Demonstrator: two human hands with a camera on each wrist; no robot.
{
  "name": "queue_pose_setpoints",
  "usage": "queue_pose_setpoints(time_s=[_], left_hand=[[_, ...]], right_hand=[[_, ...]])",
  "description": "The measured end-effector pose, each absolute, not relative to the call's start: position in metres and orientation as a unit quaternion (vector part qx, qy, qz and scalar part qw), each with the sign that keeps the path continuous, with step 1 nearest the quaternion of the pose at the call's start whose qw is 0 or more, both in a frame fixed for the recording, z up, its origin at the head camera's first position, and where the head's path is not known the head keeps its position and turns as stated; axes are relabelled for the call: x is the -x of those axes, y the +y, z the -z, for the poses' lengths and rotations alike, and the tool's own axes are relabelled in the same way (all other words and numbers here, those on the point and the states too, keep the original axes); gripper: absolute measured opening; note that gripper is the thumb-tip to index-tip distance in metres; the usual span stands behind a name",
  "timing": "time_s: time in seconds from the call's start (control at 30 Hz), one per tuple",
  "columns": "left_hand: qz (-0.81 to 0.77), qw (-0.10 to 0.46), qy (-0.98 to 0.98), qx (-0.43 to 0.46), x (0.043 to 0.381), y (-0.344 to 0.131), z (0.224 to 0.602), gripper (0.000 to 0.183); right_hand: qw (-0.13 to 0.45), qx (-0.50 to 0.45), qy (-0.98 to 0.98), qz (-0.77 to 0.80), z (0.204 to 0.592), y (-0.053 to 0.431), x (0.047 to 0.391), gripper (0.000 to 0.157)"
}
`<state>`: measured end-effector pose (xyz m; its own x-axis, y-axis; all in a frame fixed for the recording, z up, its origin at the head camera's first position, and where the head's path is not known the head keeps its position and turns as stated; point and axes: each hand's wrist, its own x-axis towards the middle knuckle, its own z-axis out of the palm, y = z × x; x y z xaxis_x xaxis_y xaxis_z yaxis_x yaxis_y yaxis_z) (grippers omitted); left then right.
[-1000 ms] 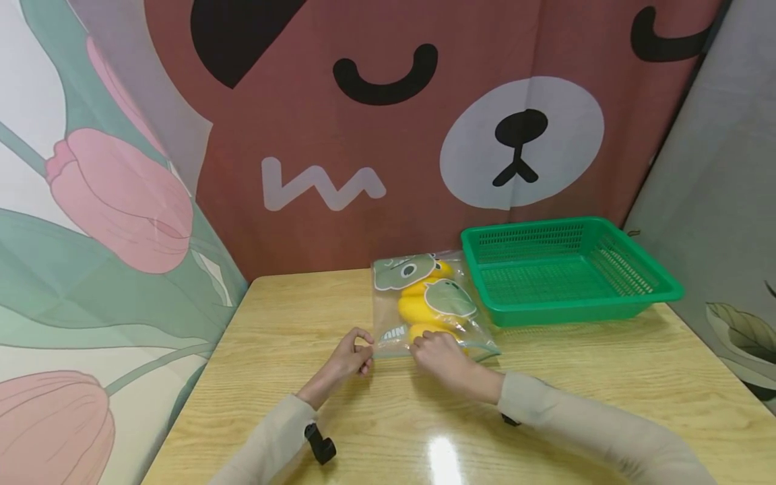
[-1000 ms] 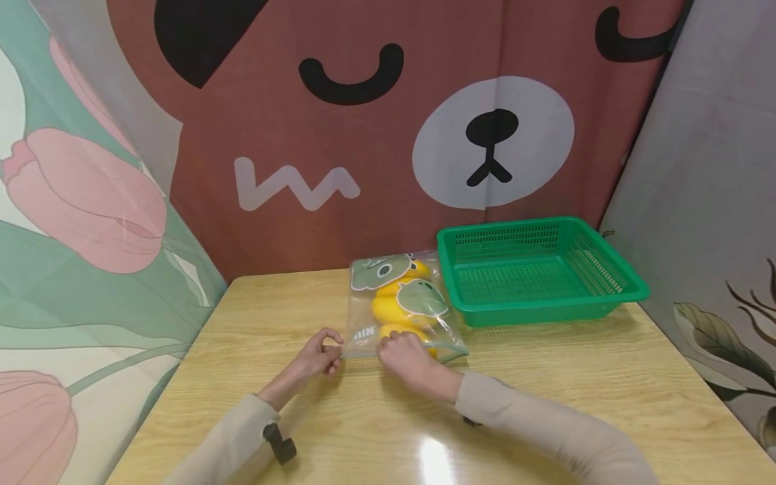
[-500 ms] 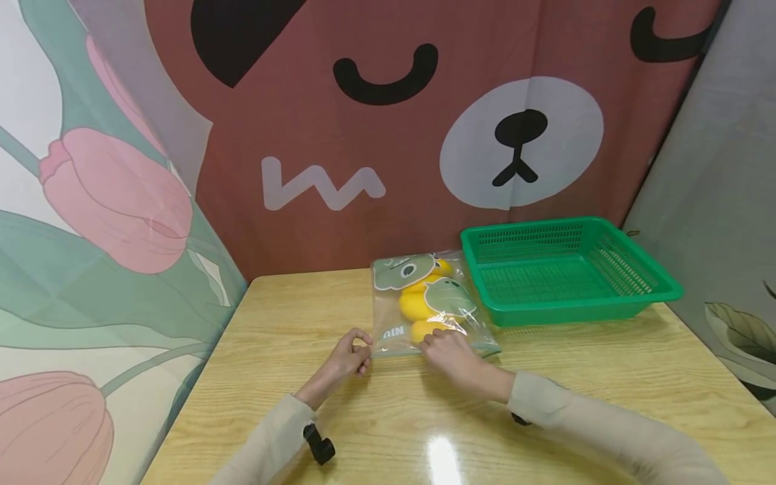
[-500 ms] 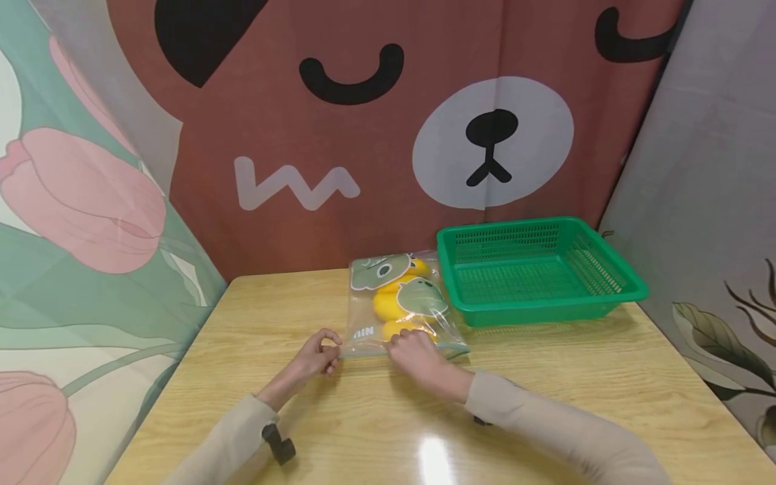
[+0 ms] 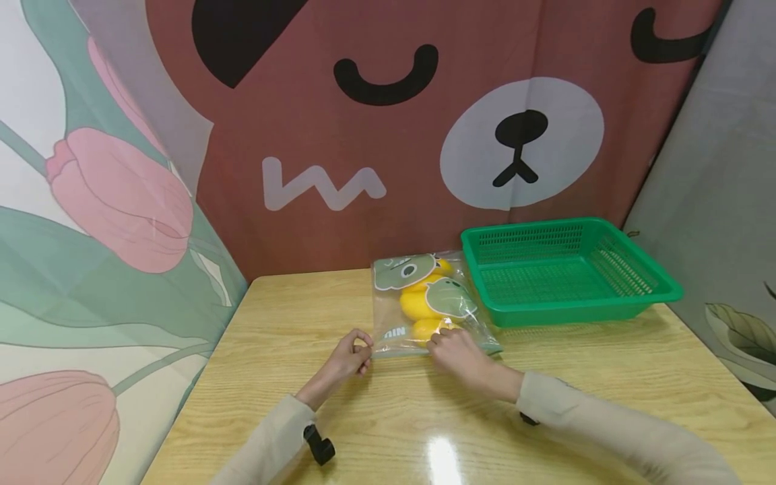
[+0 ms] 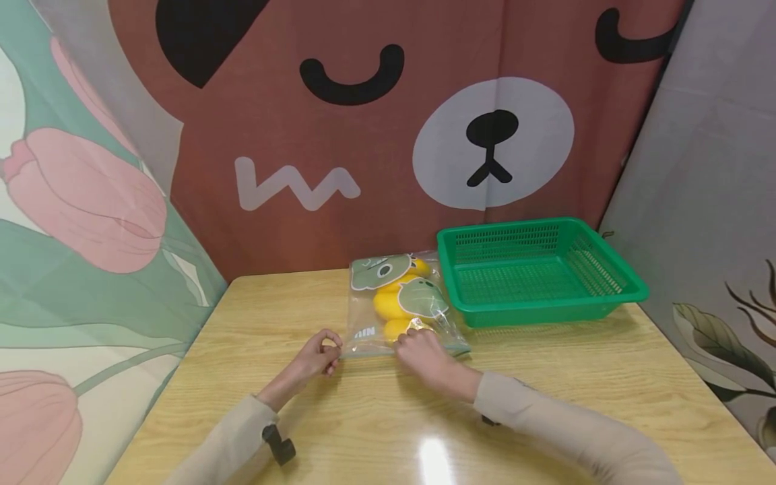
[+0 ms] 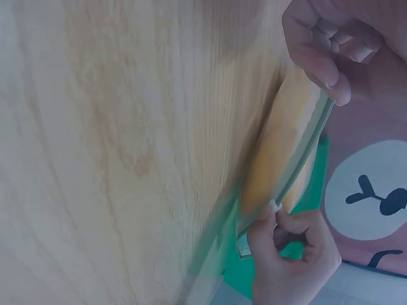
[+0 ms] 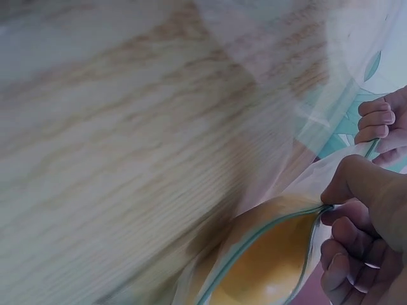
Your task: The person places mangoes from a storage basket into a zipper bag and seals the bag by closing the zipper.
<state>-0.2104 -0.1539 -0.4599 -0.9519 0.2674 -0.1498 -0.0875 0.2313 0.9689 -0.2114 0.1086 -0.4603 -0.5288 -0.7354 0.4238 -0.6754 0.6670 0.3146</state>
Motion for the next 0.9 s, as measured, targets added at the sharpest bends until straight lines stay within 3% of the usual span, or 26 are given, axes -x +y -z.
queue_pose_setpoints(time_s=[0.9], left_hand=[[-0.616,0.146,0.772,-0.066,0.211,-0.157,0.461,0.011]], right_hand=[[0.274,-0.387,-0.879,0.054,0.462,0.147,0.213,0.023]])
